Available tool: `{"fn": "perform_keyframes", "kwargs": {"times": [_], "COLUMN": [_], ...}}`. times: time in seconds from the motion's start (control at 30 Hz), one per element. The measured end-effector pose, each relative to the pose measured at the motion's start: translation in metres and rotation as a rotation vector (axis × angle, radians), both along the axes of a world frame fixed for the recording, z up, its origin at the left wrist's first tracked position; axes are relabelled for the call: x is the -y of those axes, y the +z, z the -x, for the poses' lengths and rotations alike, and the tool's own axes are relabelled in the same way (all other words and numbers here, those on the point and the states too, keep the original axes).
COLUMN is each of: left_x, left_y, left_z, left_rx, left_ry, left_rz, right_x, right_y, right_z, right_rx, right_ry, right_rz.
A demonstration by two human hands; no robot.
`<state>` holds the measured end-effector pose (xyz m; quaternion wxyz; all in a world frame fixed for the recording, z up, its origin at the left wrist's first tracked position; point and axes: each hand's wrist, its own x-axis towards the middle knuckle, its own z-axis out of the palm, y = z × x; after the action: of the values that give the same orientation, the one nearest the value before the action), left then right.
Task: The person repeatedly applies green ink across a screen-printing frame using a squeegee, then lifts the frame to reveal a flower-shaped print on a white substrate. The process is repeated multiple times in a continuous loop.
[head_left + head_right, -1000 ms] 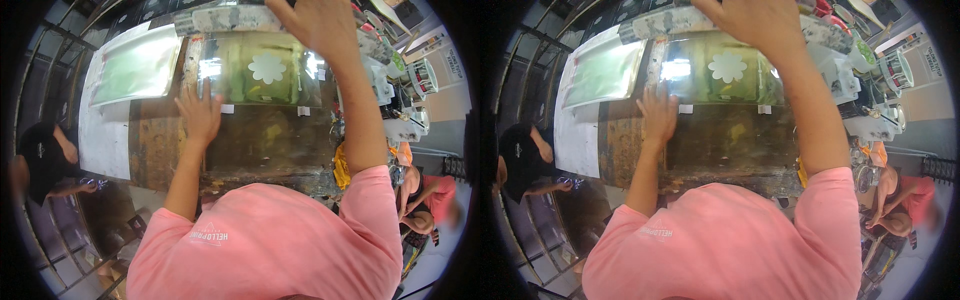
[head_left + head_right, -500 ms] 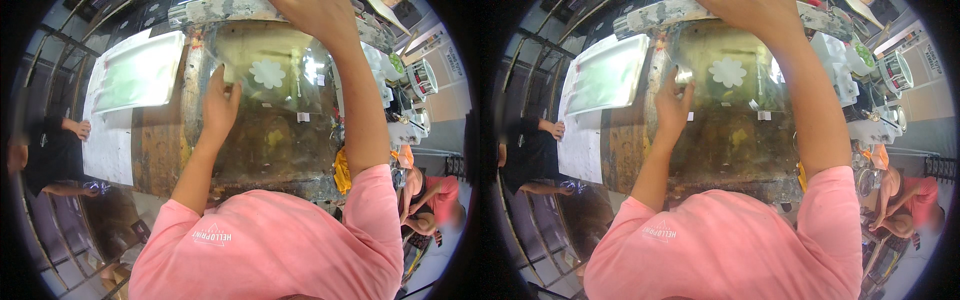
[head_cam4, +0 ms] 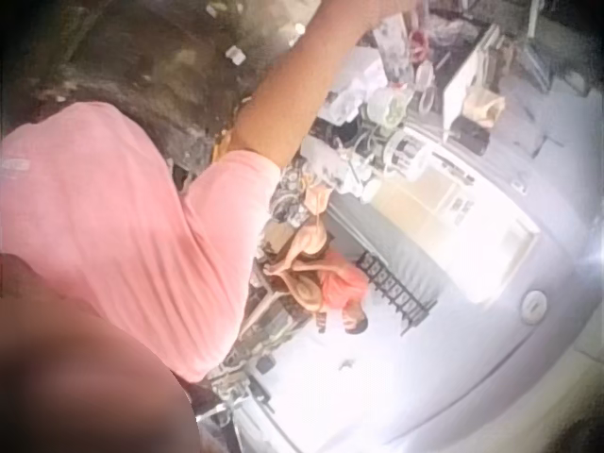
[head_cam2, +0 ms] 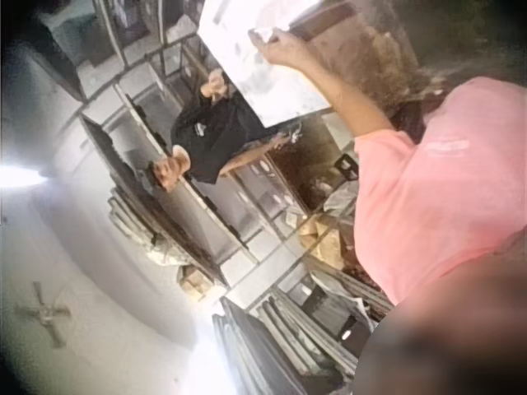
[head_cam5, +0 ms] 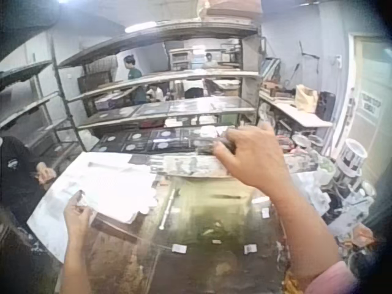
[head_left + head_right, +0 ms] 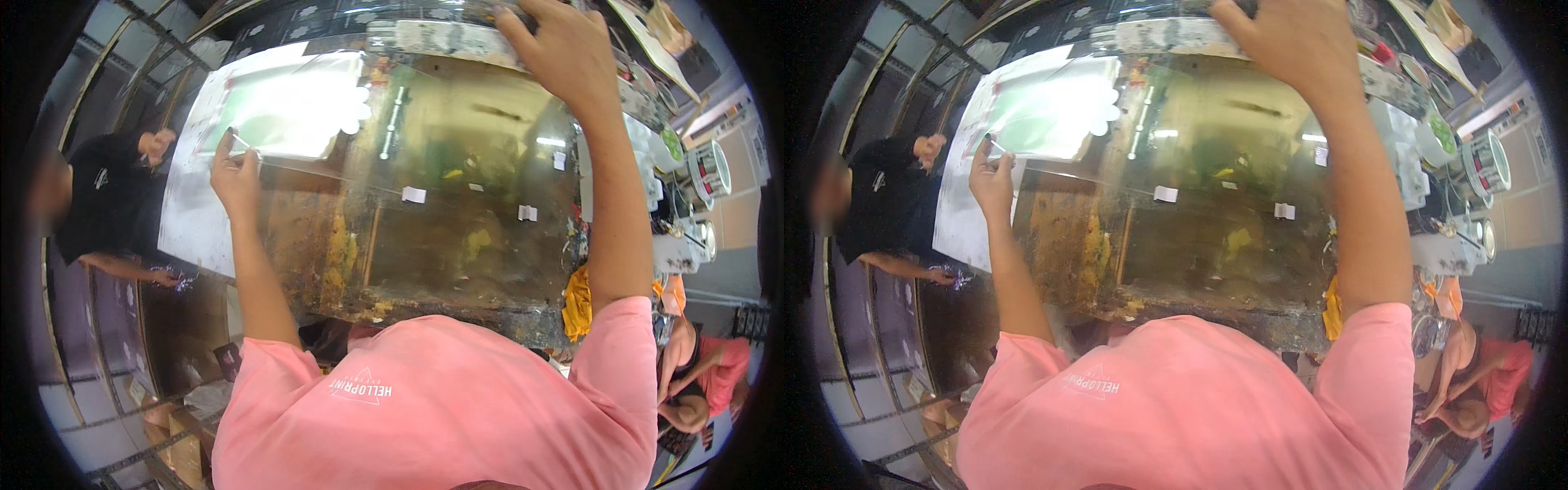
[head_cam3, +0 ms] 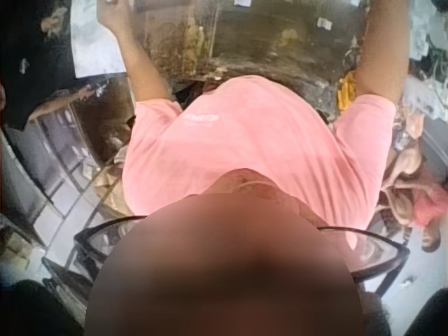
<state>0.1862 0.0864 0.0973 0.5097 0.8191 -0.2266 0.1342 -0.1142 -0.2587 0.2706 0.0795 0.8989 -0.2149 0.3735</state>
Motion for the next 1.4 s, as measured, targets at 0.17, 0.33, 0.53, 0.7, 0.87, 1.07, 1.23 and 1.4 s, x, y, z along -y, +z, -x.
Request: {"fn": "perform_keyframes", "kwargs": {"times": [0.17, 0.33, 0.53, 0.7, 0.87, 1.07, 1.23, 1.4], "left_x": [-0.057, -0.078, -0.042, 0.028, 0.049, 0.050, 0.074, 0.139], "left_y": [-0.019, -0.041, -0.031, -0.015, -0.038, -0.034, 0.015, -0.012], "left_z": [-0.063, -0.084, -0.009, 0.027, 0.017, 0.003, 0.025, 0.126], "left_rx": [0.098, 0.009, 0.596, 0.677, 0.373, 0.239, 0.344, 0.280], "left_ry": [0.150, 0.231, 0.483, -0.141, -0.145, -0.176, -0.355, -0.629], "left_rz": [-0.078, -0.070, -0.412, -0.762, -1.035, -0.787, -0.672, -0.777], "right_x": [0.004, 0.014, 0.014, 0.016, 0.016, 0.017, 0.015, 0.016], "right_y": [-0.002, -0.006, -0.006, -0.003, -0.010, -0.008, 0.004, 0.009], "right_z": [0.001, 0.001, 0.001, -0.002, 0.003, -0.001, -0.005, -0.007], "right_rx": [-0.072, -0.093, -0.100, -0.087, -0.137, -0.030, 0.026, 0.017], "right_ry": [-0.015, -0.022, 0.004, 0.012, -0.026, 0.026, 0.012, 0.007], "right_rz": [0.032, -0.020, 0.001, 0.002, 0.025, 0.073, -0.005, 0.008]}}
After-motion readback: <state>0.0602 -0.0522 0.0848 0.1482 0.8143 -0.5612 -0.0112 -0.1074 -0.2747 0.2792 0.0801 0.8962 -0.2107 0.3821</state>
